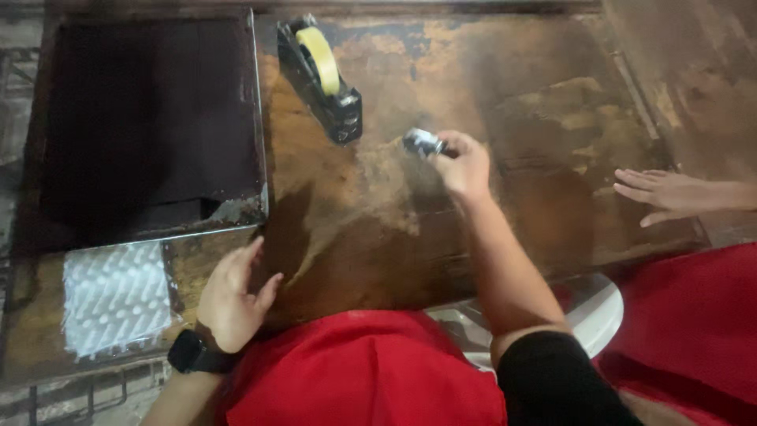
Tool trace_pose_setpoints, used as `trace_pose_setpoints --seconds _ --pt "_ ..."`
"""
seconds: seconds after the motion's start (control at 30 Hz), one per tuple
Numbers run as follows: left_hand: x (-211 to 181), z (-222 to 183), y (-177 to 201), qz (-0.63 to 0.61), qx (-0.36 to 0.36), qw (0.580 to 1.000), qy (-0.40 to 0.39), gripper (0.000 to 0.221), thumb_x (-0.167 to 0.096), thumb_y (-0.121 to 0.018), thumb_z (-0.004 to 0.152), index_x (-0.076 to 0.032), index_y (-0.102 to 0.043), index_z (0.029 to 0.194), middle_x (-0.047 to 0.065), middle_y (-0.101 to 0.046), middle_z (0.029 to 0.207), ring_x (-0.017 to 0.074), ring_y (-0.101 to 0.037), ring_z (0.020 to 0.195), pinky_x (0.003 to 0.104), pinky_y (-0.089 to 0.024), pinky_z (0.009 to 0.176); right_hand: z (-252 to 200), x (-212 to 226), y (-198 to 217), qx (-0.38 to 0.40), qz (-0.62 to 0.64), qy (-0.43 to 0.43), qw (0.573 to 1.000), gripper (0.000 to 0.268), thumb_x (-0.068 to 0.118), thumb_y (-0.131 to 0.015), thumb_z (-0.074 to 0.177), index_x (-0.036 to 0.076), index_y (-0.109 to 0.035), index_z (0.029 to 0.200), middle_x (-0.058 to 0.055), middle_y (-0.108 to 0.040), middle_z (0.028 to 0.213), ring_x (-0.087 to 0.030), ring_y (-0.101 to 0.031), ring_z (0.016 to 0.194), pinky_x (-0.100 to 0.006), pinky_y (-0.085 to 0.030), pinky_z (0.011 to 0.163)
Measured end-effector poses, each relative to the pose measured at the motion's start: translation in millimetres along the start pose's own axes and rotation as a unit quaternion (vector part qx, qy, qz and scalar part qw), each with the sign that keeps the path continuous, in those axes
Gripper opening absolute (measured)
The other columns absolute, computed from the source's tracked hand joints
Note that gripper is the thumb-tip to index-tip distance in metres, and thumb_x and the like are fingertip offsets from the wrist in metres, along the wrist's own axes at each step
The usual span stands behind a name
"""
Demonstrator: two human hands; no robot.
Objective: The person wraps small rectangular cake pieces in clear plastic film and secures the packaging with adhesive tape from a dispenser.
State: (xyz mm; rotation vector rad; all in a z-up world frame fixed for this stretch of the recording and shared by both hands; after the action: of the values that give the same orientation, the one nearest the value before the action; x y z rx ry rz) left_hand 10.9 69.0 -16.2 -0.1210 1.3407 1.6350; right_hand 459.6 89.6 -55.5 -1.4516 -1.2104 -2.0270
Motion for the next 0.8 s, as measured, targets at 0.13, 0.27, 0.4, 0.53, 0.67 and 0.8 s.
trace_pose_setpoints --seconds 0.13,0.27,0.4,0.53,0.67,0.8 --pt "32 -28 -15 0.042 -0.022 0.999 0.008 0.044 -0.016 -0.079 0.082 -0.007 -0.068 0.123 0.018 -0.071 0.1 0.0355 -0.069 0.09 0.042 -0.057 0.076 55 -22 -30 0.028 0.059 0.083 0.994 0.038 -0.005 -0.075 0.081 0.006 -0.067 0.117 -0.005 -0.071 0.098 -0.013 -0.065 0.084 -0.026 -0.053 0.075" --pt "43 -35 -21 0.044 -0.008 0.999 -0.005 0.036 -0.018 -0.077 0.084 -0.009 -0.07 0.118 0.015 -0.072 0.099 0.0351 -0.069 0.089 0.043 -0.057 0.075 83 -7 -67 0.001 -0.199 0.22 0.955 0.033 -0.006 -0.069 0.082 0.009 -0.069 0.112 -0.014 -0.072 0.104 -0.032 -0.071 0.099 -0.038 -0.056 0.086" --pt "43 -27 -20 0.04 -0.028 0.999 -0.007 0.034 -0.019 -0.077 0.081 -0.012 -0.072 0.115 0.014 -0.073 0.094 0.0346 -0.069 0.085 0.043 -0.056 0.072 100 11 -76 -0.06 -0.257 0.206 0.942 0.038 -0.008 -0.063 0.079 0.011 -0.068 0.112 -0.017 -0.068 0.12 -0.038 -0.062 0.114 -0.044 -0.052 0.096" --pt "49 -32 -22 0.016 -0.002 1.0 0.001 0.034 -0.019 -0.076 0.083 -0.01 -0.07 0.116 0.015 -0.073 0.097 0.0352 -0.07 0.089 0.043 -0.057 0.077 81 42 -78 -0.088 -0.293 0.225 0.925 0.048 -0.007 -0.063 0.072 0.004 -0.065 0.119 -0.026 -0.061 0.128 -0.044 -0.058 0.114 -0.047 -0.049 0.094" --pt "69 -26 -36 0.011 0.155 0.983 0.095 0.038 -0.017 -0.077 0.082 -0.011 -0.071 0.12 0.016 -0.074 0.096 0.0359 -0.071 0.088 0.044 -0.057 0.075 23 98 -69 -0.16 -0.197 0.439 0.862 0.041 0.0 -0.066 0.082 0.001 -0.062 0.123 -0.023 -0.062 0.121 -0.044 -0.058 0.115 -0.052 -0.046 0.102" --pt "33 -20 -13 0.028 0.021 0.998 0.046 0.036 -0.019 -0.076 0.083 -0.011 -0.07 0.118 0.016 -0.072 0.102 0.0363 -0.069 0.092 0.043 -0.056 0.077 -36 98 -106 -0.028 -0.184 0.401 0.897 0.027 0.001 -0.066 0.077 0.011 -0.067 0.102 -0.011 -0.07 0.108 -0.037 -0.063 0.108 -0.048 -0.053 0.099"
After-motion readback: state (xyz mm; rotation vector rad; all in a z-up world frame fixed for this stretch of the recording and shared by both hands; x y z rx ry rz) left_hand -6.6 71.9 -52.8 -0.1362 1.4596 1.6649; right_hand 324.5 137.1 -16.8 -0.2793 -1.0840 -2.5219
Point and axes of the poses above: each hand's wrist, its own z-axis towards the middle knuckle, its own y-axis out of the back of the hand, x = y × z, the point moved 7 cm from there along z, towards the middle knuckle
